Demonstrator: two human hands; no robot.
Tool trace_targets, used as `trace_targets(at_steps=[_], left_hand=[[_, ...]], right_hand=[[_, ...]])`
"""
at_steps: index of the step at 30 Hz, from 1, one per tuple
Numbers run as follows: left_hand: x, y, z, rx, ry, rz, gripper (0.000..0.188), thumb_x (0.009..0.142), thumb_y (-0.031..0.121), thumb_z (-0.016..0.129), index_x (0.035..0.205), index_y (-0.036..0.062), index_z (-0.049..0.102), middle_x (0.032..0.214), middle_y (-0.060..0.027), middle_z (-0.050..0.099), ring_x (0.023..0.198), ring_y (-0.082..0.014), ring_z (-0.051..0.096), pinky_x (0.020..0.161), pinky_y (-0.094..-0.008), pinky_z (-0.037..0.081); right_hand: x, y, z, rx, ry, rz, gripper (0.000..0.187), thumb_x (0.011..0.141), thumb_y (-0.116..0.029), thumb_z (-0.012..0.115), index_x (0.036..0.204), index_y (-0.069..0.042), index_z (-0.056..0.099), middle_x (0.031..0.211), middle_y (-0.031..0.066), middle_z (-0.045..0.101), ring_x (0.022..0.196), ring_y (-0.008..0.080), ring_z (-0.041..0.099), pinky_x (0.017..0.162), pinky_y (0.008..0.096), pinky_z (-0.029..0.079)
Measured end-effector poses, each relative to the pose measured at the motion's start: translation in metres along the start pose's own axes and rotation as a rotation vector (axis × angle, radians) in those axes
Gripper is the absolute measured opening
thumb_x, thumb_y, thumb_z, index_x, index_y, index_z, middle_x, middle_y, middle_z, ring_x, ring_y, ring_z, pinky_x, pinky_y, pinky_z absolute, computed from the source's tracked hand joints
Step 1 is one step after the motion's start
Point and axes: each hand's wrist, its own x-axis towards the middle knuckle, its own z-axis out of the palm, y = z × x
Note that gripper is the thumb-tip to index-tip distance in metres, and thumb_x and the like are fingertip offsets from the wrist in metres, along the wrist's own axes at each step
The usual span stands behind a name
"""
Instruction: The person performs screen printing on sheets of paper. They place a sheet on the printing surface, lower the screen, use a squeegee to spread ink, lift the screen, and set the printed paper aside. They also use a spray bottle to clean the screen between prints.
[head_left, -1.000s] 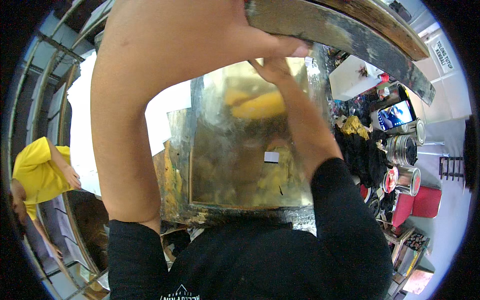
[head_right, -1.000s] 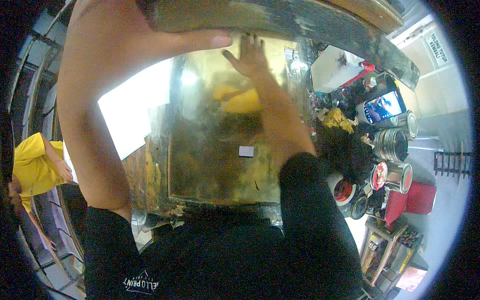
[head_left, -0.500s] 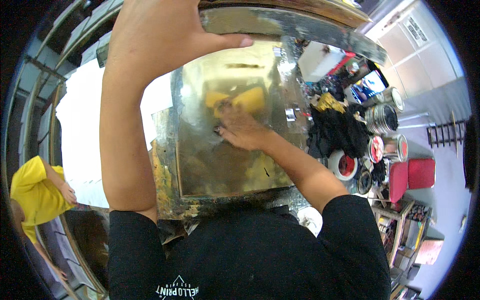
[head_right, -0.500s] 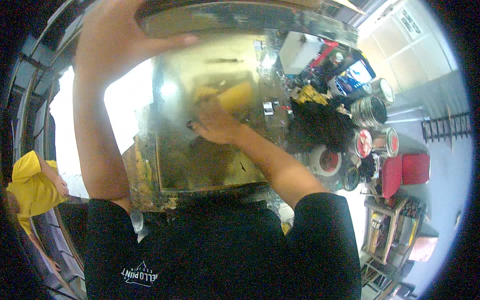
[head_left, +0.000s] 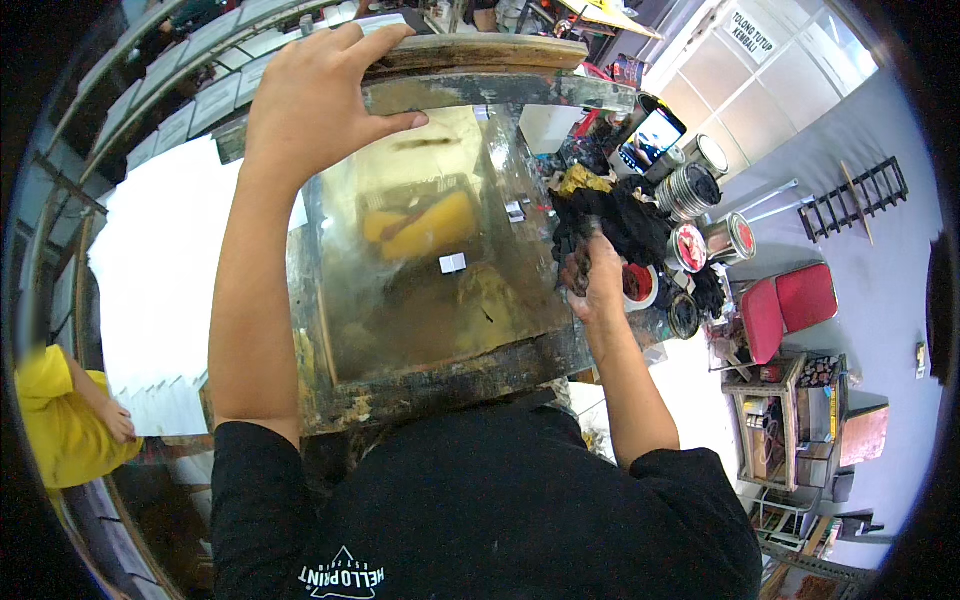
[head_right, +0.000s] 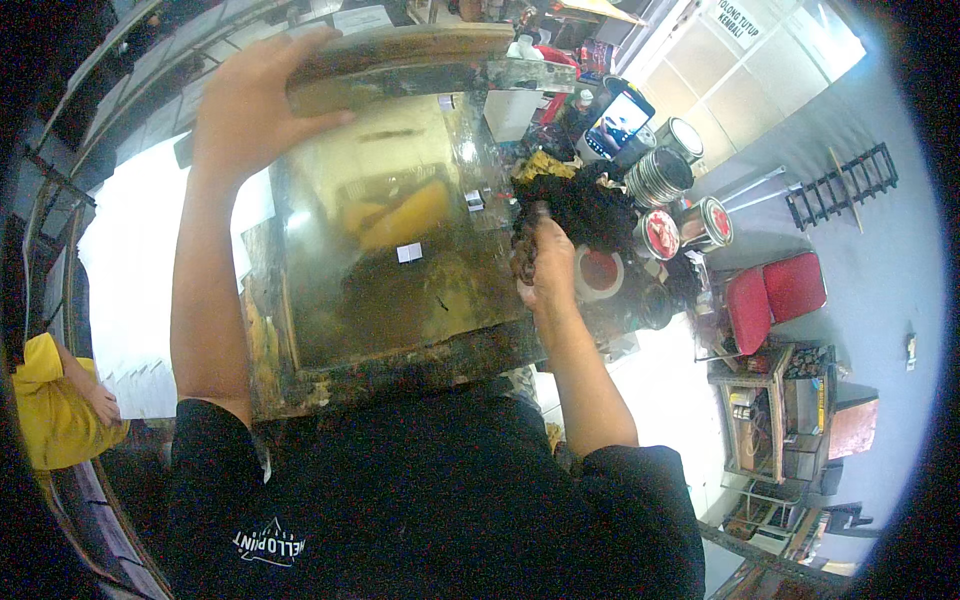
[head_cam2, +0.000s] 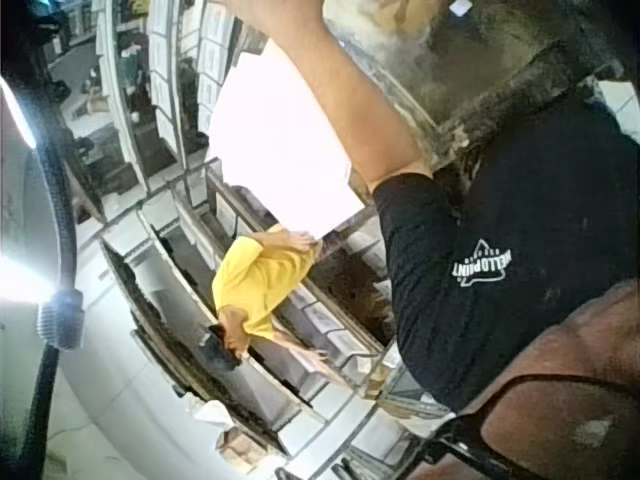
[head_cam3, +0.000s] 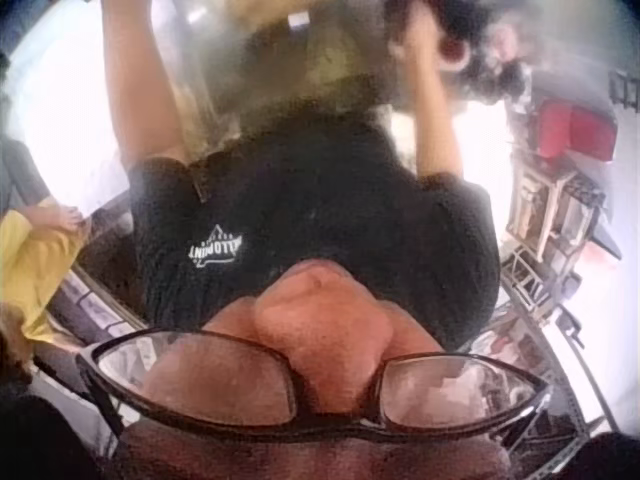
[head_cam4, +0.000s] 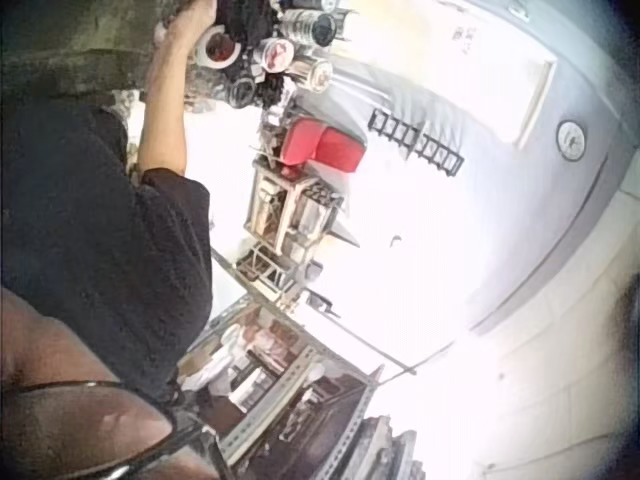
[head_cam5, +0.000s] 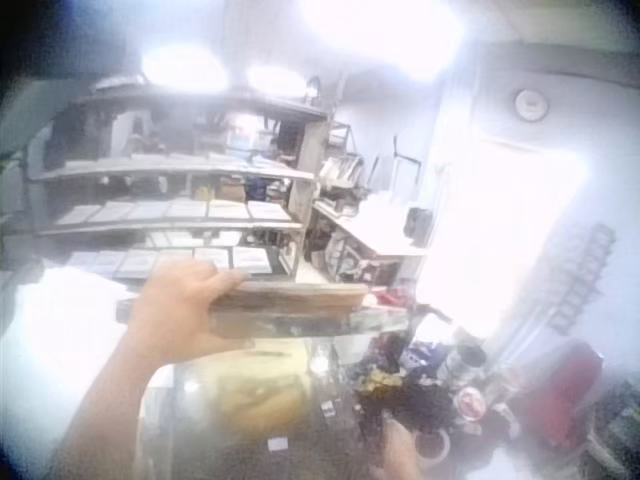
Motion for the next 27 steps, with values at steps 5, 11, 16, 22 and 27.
trace_targets(at_steps=[5, 11, 16, 22, 27], left_hand=[[-0.017, 0.007, 0.004, -0.003, -0.022, -0.007, 0.076, 0.07, 0.058, 0.086, 0.132, 0.0209, 0.064, 0.095, -0.0048, 0.065, 0.097, -0.0264, 0.066, 0.086, -0.0426, 0.051], [-0.025, 0.016, 0.002, -0.015, -0.024, -0.012, 0.076, 0.07, 0.054, 0.086, 0.134, 0.0192, 0.064, 0.096, -0.0071, 0.064, 0.096, -0.03, 0.064, 0.084, -0.0448, 0.049], [-0.024, 0.016, 0.007, -0.035, -0.016, 0.001, 0.078, 0.067, 0.051, 0.088, 0.134, 0.0182, 0.065, 0.095, -0.0083, 0.062, 0.094, -0.0313, 0.063, 0.084, -0.0451, 0.048], [-0.025, 0.02, -0.001, -0.047, -0.119, -0.056, 0.09, 0.064, 0.05, 0.09, 0.143, 0.0189, 0.059, 0.095, -0.0079, 0.062, 0.093, -0.0302, 0.062, 0.084, -0.0433, 0.047], [-0.018, 0.014, -0.003, -0.061, -0.068, -0.085, 0.112, 0.062, 0.05, 0.091, 0.157, 0.0182, 0.042, 0.097, -0.0084, 0.064, 0.093, -0.03, 0.062, 0.084, -0.0434, 0.047]], right_hand=[[-0.012, 0.011, -0.012, 0.496, -0.457, 0.255, 0.016, 0.103, -0.022, 0.06, 0.088, -0.015, 0.061, 0.092, 0.0026, 0.06, 0.077, 0.0202, 0.055, 0.065, 0.0294, 0.047], [-0.001, 0.063, -0.034, 0.487, -0.759, 0.381, 0.021, 0.104, -0.01, 0.052, 0.12, -0.001, 0.062, 0.113, 0.0119, 0.068, 0.072, 0.0149, 0.056, 0.063, 0.0269, 0.049], [-0.004, 0.056, -0.028, -0.189, -0.6, -0.273, 0.043, 0.11, -0.036, 0.034, 0.094, -0.007, 0.061, 0.09, 0.0061, 0.064, 0.077, 0.0222, 0.057, 0.073, 0.0361, 0.047], [-0.054, -0.106, 0.068, -1.021, -0.125, -1.507, 0.017, 0.092, -0.015, 0.061, 0.102, -0.002, 0.065, 0.106, 0.0172, 0.065, 0.103, 0.0379, 0.058, 0.094, 0.048, 0.043], [-0.027, -0.119, 0.214, -1.264, -0.33, -1.839, 0.027, 0.09, -0.033, 0.069, 0.097, -0.007, 0.066, 0.103, 0.0139, 0.068, 0.098, 0.0335, 0.065, 0.088, 0.0498, 0.045]])
